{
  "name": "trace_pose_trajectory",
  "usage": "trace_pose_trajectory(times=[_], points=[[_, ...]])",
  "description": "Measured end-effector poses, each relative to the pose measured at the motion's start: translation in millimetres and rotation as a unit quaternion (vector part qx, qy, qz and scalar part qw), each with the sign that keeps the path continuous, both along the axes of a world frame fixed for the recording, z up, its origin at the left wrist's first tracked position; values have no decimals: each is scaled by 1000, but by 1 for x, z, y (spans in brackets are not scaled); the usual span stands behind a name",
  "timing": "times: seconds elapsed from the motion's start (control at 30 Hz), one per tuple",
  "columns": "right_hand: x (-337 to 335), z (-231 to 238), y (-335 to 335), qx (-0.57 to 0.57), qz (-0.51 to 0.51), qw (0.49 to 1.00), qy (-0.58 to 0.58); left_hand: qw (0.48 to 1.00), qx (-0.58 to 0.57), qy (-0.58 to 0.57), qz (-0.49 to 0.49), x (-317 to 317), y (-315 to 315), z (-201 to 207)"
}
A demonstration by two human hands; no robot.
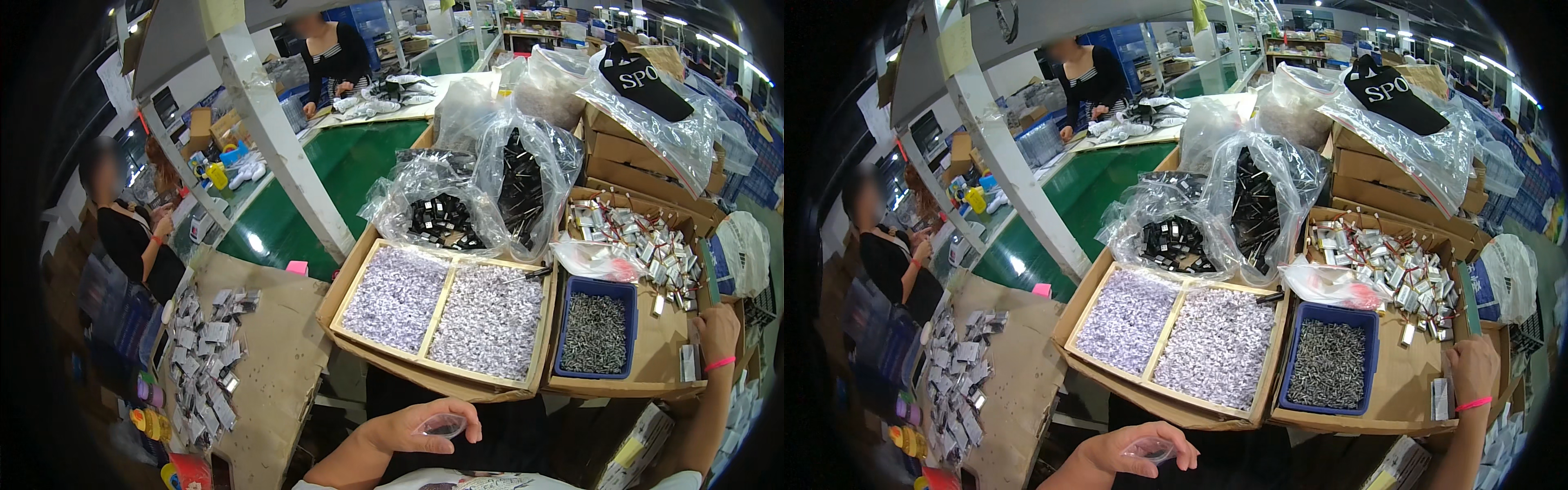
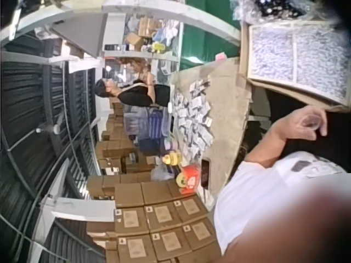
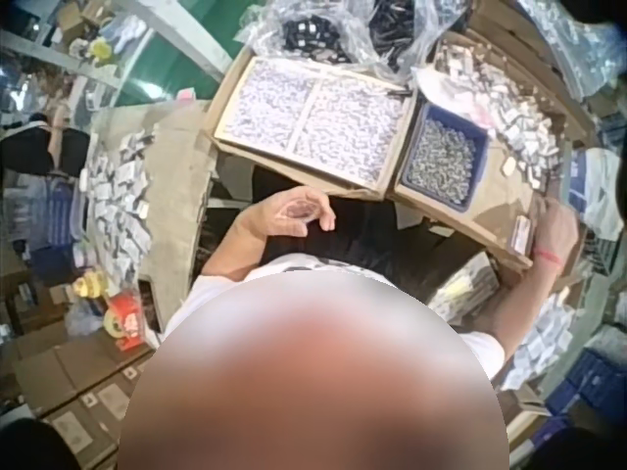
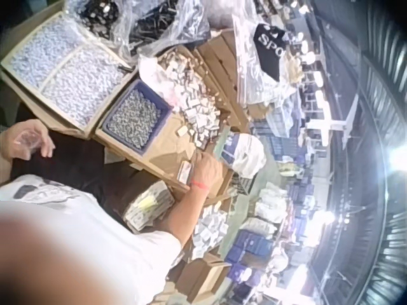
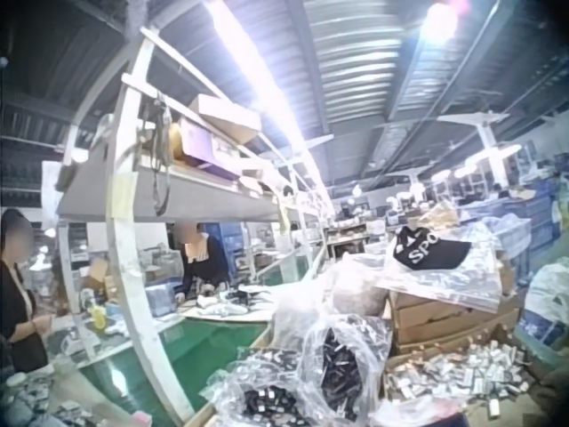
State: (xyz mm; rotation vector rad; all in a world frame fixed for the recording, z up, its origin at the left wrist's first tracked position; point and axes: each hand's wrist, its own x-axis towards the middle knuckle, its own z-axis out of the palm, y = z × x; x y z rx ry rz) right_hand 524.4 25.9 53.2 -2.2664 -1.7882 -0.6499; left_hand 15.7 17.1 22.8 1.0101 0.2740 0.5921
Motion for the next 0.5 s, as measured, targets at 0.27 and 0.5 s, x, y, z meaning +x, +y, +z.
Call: trace_pose_trajectory(times=[0.27, 0.5], points=[[-14, 14, -14, 0, -5, 1000, 19, 999, 17, -30, 15, -10, -1, -4], [-104, 61, -4, 39, 142, 866, 477, 993, 25, -54, 98, -12, 16, 9]])
